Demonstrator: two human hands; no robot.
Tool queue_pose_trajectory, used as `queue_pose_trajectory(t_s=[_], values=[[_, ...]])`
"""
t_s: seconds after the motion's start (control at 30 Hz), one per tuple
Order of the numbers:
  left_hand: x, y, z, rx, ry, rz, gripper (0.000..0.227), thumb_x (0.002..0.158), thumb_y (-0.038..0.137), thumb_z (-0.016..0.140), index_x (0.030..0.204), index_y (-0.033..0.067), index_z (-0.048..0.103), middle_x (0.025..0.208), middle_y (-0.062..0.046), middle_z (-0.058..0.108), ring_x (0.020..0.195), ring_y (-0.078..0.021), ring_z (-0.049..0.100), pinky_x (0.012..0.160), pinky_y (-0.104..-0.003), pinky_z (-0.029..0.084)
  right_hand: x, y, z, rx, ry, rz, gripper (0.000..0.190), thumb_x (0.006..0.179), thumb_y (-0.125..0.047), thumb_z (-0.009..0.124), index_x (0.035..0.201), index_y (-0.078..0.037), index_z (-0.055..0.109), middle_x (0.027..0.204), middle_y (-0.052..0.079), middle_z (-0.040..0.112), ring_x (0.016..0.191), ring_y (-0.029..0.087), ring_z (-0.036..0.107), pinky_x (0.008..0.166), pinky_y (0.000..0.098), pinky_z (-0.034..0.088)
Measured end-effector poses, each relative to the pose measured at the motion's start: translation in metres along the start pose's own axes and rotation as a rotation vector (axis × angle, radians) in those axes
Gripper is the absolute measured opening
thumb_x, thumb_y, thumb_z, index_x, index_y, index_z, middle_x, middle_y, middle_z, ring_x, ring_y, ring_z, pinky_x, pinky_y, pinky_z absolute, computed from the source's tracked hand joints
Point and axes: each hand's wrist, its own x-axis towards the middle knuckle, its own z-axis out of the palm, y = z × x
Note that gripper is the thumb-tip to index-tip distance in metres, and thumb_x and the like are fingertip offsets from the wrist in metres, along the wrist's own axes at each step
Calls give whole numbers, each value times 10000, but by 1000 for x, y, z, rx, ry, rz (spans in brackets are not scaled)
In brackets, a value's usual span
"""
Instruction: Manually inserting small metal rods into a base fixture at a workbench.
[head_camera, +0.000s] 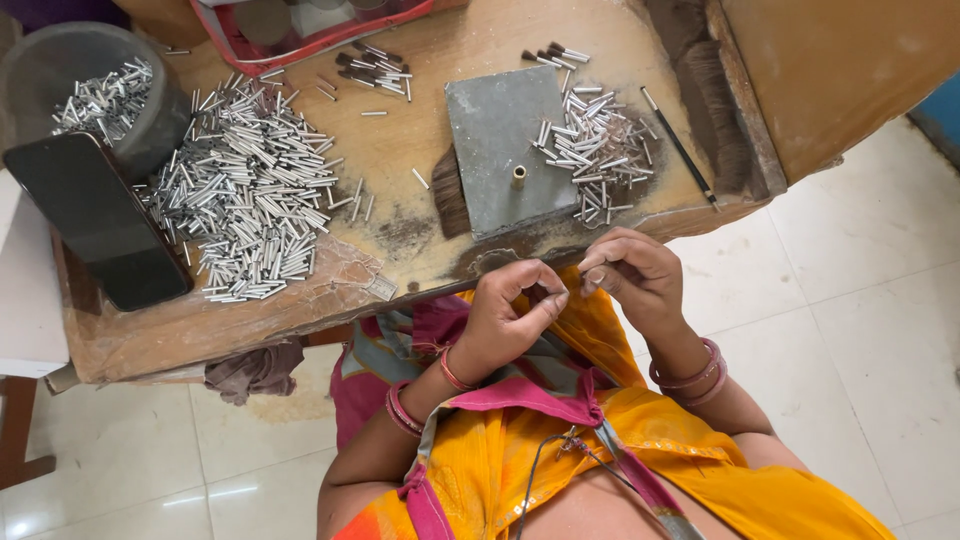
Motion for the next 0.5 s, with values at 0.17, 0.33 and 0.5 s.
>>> queue_pose_trajectory(t_s=[0.17, 0.33, 0.5], values=[[0, 0, 0, 3, 4, -3, 55, 892, -9, 705, 908, 17, 659, 809, -17, 655, 725, -49, 585, 628, -231, 471, -4, 7, 0, 124, -18, 49, 78, 984, 40, 649, 1057, 65, 660, 1069, 125, 630, 836, 144, 677, 747, 260, 572], [0, -2, 0, 14, 1, -14, 57, 897, -1, 713, 901, 24, 662, 796, -12, 650, 702, -43, 557, 602, -227, 444, -4, 3, 2, 205, -51, 109, 67, 999, 17, 639, 1041, 64, 662, 1043, 129, 626, 820, 150, 669, 737, 269, 561], [-1, -2, -1, 19, -5, 14, 58, 899, 3, 714, 904, 24, 660, 806, -17, 648, 725, -58, 580, 639, -233, 468, -1, -7, 6, 271, -65, 108, 82, 1003, -16, 651, 1028, 60, 665, 1029, 126, 609, 803, 144, 661, 721, 263, 560]])
